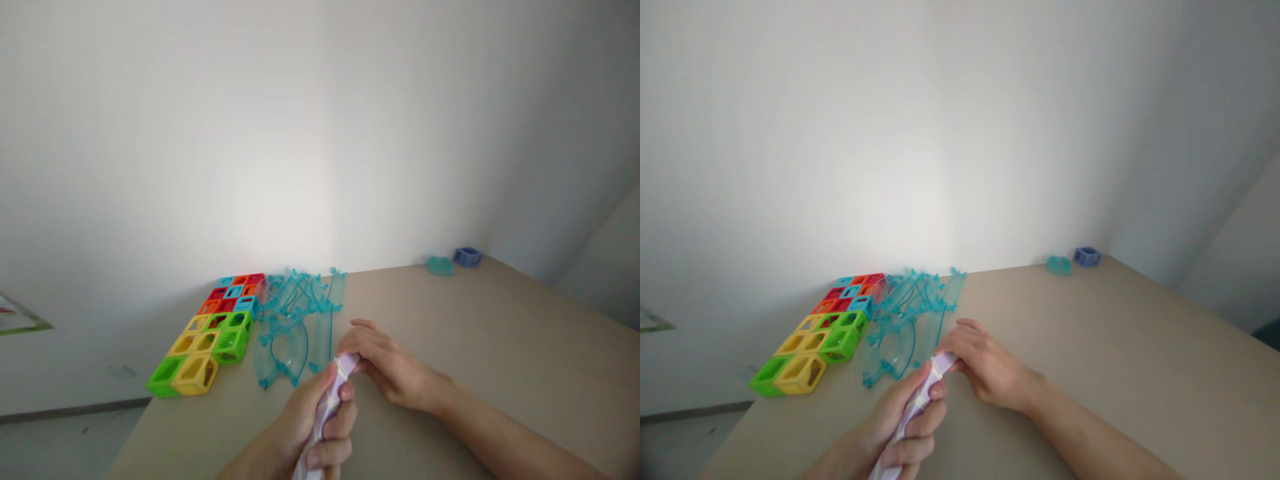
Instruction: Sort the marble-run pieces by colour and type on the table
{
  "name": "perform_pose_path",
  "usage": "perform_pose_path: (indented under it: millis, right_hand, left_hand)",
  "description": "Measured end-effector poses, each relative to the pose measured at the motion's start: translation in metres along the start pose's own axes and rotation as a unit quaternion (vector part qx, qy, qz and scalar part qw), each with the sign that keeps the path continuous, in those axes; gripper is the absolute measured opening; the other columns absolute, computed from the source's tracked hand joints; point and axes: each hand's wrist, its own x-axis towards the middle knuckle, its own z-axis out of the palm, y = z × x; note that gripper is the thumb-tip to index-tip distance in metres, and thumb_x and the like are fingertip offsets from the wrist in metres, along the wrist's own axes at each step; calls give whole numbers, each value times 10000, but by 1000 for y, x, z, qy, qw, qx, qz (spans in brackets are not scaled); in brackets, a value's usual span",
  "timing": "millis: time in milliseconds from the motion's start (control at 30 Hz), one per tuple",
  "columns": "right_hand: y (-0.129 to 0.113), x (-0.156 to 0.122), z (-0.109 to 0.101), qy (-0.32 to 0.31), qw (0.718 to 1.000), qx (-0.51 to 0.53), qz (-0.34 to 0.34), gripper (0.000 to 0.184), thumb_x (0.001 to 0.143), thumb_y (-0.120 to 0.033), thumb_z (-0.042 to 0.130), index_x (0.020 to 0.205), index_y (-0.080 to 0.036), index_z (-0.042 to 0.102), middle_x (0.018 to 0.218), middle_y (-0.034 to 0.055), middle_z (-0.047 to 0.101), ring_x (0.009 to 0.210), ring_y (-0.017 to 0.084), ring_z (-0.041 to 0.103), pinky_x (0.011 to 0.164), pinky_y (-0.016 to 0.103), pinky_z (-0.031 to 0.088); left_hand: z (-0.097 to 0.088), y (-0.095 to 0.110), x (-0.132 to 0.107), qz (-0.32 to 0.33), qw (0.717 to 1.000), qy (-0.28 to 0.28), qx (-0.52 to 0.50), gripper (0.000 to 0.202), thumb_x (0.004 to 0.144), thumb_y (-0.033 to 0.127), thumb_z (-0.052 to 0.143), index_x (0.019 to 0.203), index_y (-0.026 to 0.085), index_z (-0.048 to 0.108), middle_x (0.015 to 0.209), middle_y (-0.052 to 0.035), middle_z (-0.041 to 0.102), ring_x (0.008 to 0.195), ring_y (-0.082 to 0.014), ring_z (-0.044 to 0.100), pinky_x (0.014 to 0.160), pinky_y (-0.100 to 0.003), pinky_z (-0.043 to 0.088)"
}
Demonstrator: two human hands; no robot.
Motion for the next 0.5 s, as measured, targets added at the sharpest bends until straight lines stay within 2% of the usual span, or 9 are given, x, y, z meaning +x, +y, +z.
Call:
perform_pose_path:
  millis: [133,267,333,500]
  right_hand:
    - [-2,2,-10,-3,999,-46,-30,245,993,-217,380,1167,-195,552,1052,106,668,1090,204,582,1127,487,265]
    - [-4,3,-15,-24,990,-106,-84,318,1009,-210,319,1235,-186,542,1184,116,653,1289,227,461,1160,507,217]
    - [-1,2,-14,-17,987,-130,-95,331,1006,-181,307,1244,-183,538,1229,115,639,1347,227,402,1166,510,212]
    - [28,-4,-15,52,979,-196,-28,292,970,-103,376,1187,-207,540,1252,104,622,1326,217,434,1163,517,221]
  left_hand:
    - [2,5,-6,-29,999,-29,-30,391,926,588,377,876,210,464,503,97,442,239,-43,261,276,-146,309]
    - [2,10,-12,-69,996,-32,-46,387,940,563,363,874,205,494,489,86,447,232,-48,229,254,-156,298]
    - [2,10,-12,-63,997,-31,-39,405,938,567,362,898,198,522,499,78,462,235,-48,254,261,-159,301]
    - [0,0,-4,-20,1000,12,15,482,938,585,326,955,178,584,535,46,504,276,-60,359,319,-185,370]
